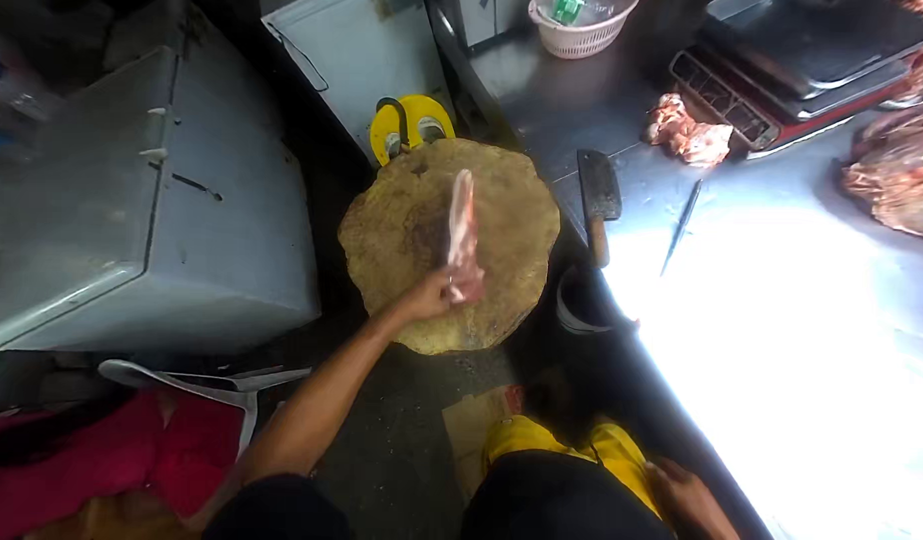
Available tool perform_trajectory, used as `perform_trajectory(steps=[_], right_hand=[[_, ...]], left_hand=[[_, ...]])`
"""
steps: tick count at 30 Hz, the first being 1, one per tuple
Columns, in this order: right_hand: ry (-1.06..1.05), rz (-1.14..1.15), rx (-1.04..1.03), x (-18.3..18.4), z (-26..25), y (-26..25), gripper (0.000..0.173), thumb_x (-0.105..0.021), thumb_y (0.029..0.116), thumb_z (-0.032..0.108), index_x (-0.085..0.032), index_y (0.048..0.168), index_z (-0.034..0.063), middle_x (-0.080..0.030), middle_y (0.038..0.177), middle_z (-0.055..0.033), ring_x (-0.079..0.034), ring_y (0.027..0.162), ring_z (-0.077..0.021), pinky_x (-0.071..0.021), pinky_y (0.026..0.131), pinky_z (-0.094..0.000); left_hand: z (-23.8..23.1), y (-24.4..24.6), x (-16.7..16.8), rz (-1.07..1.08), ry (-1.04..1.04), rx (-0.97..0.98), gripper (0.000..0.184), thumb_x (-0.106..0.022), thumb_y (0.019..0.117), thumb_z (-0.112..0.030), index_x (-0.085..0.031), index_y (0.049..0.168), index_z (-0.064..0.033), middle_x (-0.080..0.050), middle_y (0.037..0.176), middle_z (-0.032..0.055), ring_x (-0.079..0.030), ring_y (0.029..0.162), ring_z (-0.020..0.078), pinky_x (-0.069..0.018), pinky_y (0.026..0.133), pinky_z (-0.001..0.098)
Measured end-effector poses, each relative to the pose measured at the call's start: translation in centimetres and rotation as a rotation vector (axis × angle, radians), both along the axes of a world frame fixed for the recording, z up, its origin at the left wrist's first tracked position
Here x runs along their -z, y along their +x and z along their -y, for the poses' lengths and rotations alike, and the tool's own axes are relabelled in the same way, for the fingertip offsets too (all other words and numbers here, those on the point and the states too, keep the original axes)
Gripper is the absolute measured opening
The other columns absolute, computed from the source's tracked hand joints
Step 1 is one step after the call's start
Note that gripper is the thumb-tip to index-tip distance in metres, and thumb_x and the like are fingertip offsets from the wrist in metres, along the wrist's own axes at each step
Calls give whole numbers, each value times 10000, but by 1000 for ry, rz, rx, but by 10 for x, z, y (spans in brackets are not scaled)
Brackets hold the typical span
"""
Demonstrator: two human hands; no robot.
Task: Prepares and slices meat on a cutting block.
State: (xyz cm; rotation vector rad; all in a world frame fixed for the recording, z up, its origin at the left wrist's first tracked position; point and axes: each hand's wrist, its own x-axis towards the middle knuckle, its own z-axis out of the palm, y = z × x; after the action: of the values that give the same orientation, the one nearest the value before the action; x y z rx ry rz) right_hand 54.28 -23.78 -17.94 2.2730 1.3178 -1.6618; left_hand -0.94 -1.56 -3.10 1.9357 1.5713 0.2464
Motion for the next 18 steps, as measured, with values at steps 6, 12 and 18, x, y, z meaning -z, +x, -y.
perform_trajectory(steps=[6,12,18], right_hand=[[295,-342,-106,-38,-151,-54,445,-611,1031,367,-622,1383,96,-704,1237,-84,-692,1087,-160,-578,974,-389],[567,64,-395,-68,-342,-133,573,-648,990,446,-561,1470,145,-642,1336,-202,-626,1211,-378,-424,1060,-638],[552,249,-507,-35,-436,-167,801,-722,884,425,-391,1580,206,-555,1374,-311,-581,1222,-503,-507,935,-676]], left_hand=[[12,-25,79,64,-93,-793,348,-555,1025,-103,-620,1364,-59,-676,1298,162,-676,1169,275,-528,1041,488],[-21,-13,103,-127,52,-913,296,-668,983,-220,-725,1266,-152,-669,1283,123,-656,1142,296,-522,996,539],[-39,1,96,-328,-72,-831,193,-593,1005,-193,-747,1105,-134,-695,1234,81,-676,1121,285,-542,959,547]])
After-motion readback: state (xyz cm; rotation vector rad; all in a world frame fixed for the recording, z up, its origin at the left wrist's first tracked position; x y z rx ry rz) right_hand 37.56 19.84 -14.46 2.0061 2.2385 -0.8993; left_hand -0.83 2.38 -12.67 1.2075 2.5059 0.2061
